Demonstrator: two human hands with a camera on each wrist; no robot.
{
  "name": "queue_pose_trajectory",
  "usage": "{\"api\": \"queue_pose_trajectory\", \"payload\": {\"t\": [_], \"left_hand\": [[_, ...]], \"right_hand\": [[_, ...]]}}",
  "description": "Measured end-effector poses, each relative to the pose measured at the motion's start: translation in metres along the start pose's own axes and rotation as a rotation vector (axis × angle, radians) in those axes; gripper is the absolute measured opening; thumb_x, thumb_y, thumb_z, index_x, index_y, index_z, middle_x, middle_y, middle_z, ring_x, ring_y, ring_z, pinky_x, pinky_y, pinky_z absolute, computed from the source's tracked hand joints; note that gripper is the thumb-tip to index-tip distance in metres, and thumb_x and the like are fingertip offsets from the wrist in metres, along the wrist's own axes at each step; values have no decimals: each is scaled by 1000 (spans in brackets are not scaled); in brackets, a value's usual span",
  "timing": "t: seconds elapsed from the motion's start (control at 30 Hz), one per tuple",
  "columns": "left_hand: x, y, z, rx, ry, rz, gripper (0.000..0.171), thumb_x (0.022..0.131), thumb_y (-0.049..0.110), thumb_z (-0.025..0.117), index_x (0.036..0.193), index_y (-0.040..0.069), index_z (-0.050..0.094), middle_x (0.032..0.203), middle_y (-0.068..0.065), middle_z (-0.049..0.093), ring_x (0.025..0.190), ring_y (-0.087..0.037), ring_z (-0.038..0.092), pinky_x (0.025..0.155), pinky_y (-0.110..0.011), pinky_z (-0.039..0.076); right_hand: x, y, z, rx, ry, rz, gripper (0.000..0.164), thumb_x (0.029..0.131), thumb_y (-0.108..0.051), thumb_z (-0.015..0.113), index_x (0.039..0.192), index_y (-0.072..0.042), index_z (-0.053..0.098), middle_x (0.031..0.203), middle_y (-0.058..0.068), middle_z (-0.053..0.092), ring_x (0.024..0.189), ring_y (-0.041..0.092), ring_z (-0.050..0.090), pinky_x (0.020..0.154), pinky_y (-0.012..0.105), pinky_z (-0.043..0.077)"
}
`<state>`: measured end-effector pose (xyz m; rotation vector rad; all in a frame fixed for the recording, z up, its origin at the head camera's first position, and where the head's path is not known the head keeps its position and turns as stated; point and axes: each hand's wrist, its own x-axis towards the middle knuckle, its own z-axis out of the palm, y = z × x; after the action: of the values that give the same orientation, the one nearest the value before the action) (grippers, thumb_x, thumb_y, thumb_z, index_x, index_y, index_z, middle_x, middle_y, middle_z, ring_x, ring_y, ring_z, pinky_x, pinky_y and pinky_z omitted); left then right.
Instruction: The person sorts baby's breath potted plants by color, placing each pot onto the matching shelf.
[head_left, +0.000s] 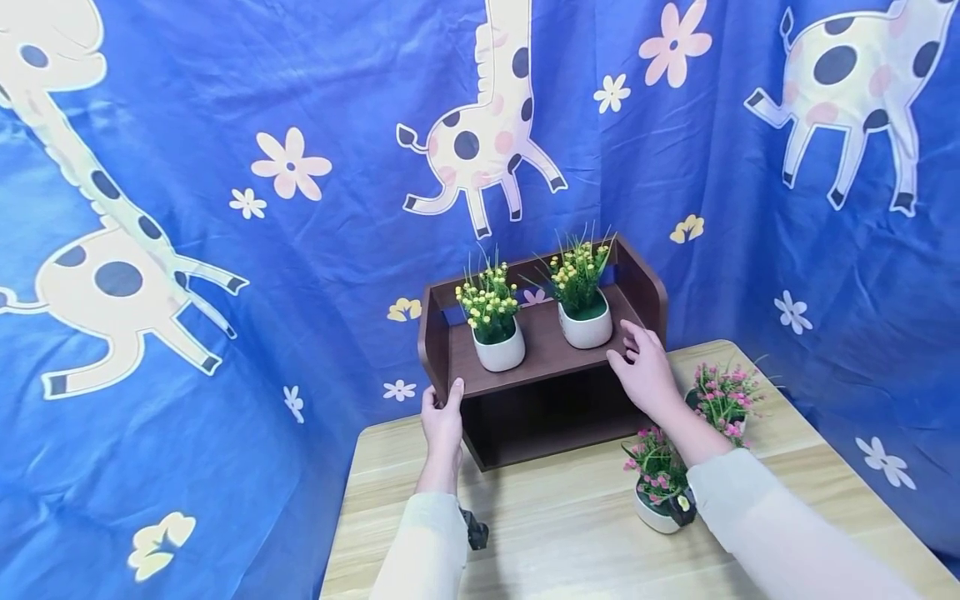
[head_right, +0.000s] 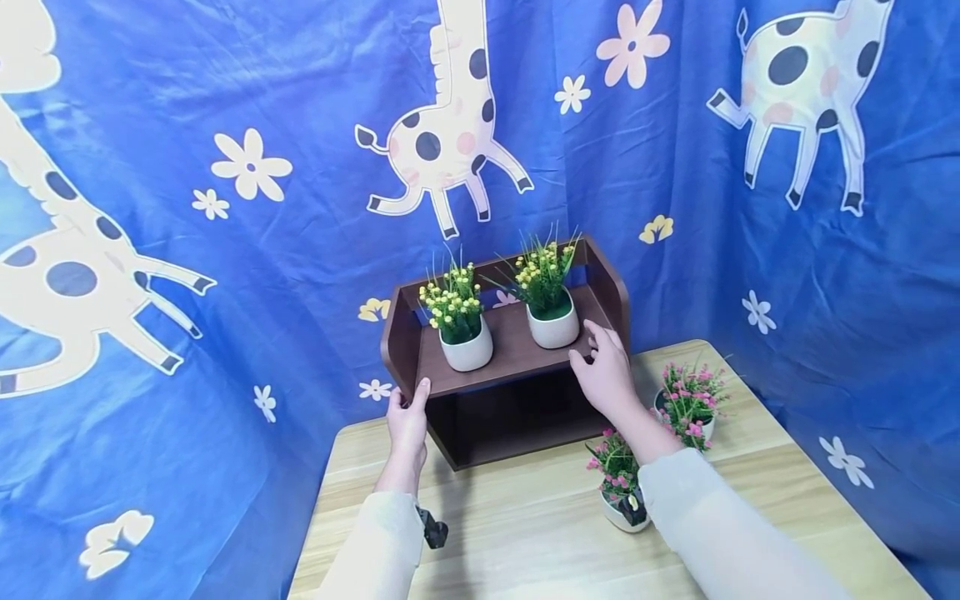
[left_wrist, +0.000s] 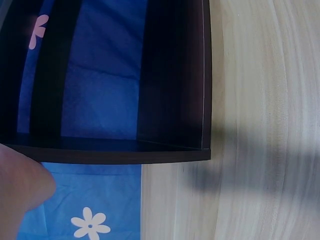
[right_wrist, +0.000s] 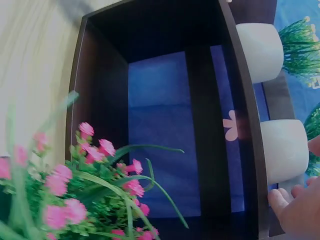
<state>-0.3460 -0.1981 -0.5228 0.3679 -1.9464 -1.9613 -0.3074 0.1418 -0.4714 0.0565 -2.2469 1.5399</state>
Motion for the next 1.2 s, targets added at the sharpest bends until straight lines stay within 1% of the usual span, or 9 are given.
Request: {"api": "queue_pose_trajectory", "payload": {"t": [0.1,0.23,0.5,0.63,0.73,0.9,1.0,1.07,1.2], "left_hand": [[0,0,0,0,2,-2,51,85,49,78,118,16,57,108,3,60,107,-17,52,100,-33,39],[-1,0,-2,-7,12,2,49,85,47,78,117,16,58,107,4,60,106,-16,53,100,-33,39],[-2,-3,-7,-18,9,-9,49,85,47,78,117,16,57,108,4,61,106,-14,54,100,-32,40],[-3,-3,-7,-14,13,-5,50,87,46,77,120,13,57,110,2,62,107,-15,54,100,-32,40],[-2,-2,-5,-5,6,-6,51,87,47,76,120,14,56,111,1,62,108,-16,54,101,-33,40],[1,-1,-2,-7,-8,-8,54,84,51,78,120,16,57,112,2,61,110,-17,53,103,-33,39],[1,-2,-1,-16,-7,-5,54,84,50,78,119,16,57,110,2,61,109,-17,53,102,-34,39],[2,-2,0,-18,-7,-5,53,84,50,78,119,16,57,110,2,61,109,-17,53,102,-33,39],[2,-2,1,-20,-13,-1,54,83,51,78,119,16,57,111,2,61,109,-17,53,101,-33,39]], "right_hand": [[-11,0,-3,44,-15,27,59,96,-10,64,149,0,41,146,25,43,135,40,50,111,48,45],[-27,-1,-8,71,-32,52,59,97,-12,64,150,-2,40,147,22,42,139,38,47,112,46,43],[-56,-4,-16,104,-32,59,58,98,-15,64,150,-4,41,146,19,46,138,37,48,111,44,43],[-73,-1,-15,92,-30,28,57,98,-15,65,149,-6,43,142,19,47,134,36,51,109,43,44],[-86,4,-11,71,-25,-12,57,97,-16,67,148,-9,45,139,17,50,131,33,53,107,38,46],[-104,13,-5,43,-18,-63,57,96,-17,69,148,-12,47,136,11,52,127,29,55,104,19,47],[-112,16,-3,36,-26,-70,58,95,-18,70,148,-14,47,135,8,52,125,26,55,102,12,45],[-118,17,-2,30,-30,-77,58,95,-19,70,148,-15,47,134,7,53,124,26,56,102,12,45],[-131,19,2,-1,-37,-107,59,94,-18,71,148,-17,47,133,5,54,122,23,58,101,18,49]]}}
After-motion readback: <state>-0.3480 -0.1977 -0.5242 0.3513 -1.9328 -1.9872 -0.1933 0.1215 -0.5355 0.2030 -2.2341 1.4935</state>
